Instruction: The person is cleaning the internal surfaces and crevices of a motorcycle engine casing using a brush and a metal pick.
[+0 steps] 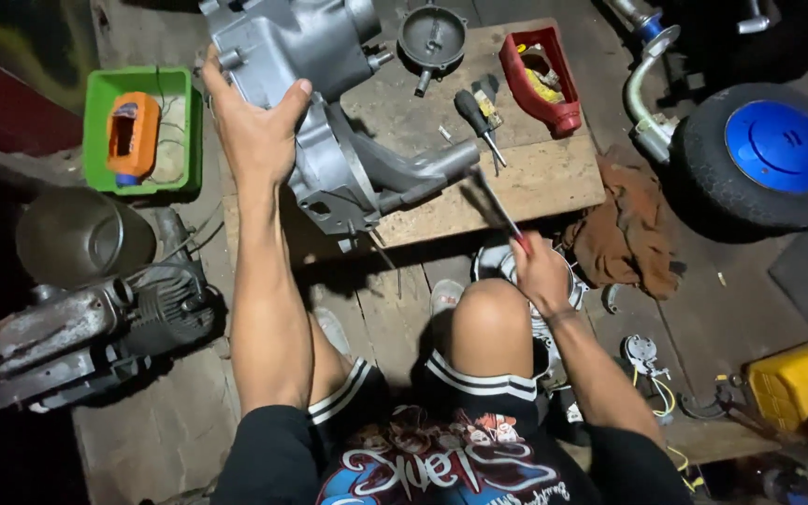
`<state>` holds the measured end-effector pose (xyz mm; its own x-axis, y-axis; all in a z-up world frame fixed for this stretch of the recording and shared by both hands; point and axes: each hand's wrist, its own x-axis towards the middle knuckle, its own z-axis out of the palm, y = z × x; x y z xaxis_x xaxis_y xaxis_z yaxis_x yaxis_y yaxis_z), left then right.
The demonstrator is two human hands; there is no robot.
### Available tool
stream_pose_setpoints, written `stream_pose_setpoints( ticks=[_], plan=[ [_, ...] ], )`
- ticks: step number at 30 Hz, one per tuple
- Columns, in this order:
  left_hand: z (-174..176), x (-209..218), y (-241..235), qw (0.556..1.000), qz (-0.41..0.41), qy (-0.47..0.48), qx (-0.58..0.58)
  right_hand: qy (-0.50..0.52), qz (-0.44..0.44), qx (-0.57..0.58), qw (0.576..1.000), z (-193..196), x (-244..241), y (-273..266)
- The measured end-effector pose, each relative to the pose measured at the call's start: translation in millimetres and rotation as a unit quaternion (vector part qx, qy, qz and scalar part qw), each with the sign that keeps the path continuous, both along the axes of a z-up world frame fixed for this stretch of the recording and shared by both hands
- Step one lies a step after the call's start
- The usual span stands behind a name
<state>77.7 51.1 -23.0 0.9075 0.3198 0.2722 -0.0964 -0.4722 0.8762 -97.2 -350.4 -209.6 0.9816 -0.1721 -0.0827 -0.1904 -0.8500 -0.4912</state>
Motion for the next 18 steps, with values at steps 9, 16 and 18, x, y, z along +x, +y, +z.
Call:
stream_pose_setpoints(
  ticks=[9, 16, 18],
  plan=[
    [-0.2, -4.8, -3.1, 1.0, 0.001, -0.013, -0.001, -0.184, -0.026, 0.015, 0.982, 39.5, 6.0, -48.4],
    [-5.6, -21.2, 1.8, 1.0, 0.005, -0.017, -0.002, -0.012, 0.035, 0.018, 0.999, 51.7, 38.4, 30.8],
    [-8.2, -19.5, -3.7, 0.998, 0.021, -0.053, -0.002, -0.044, -0.116, 0.06, 0.991, 56.0, 20.1, 8.3]
  ],
)
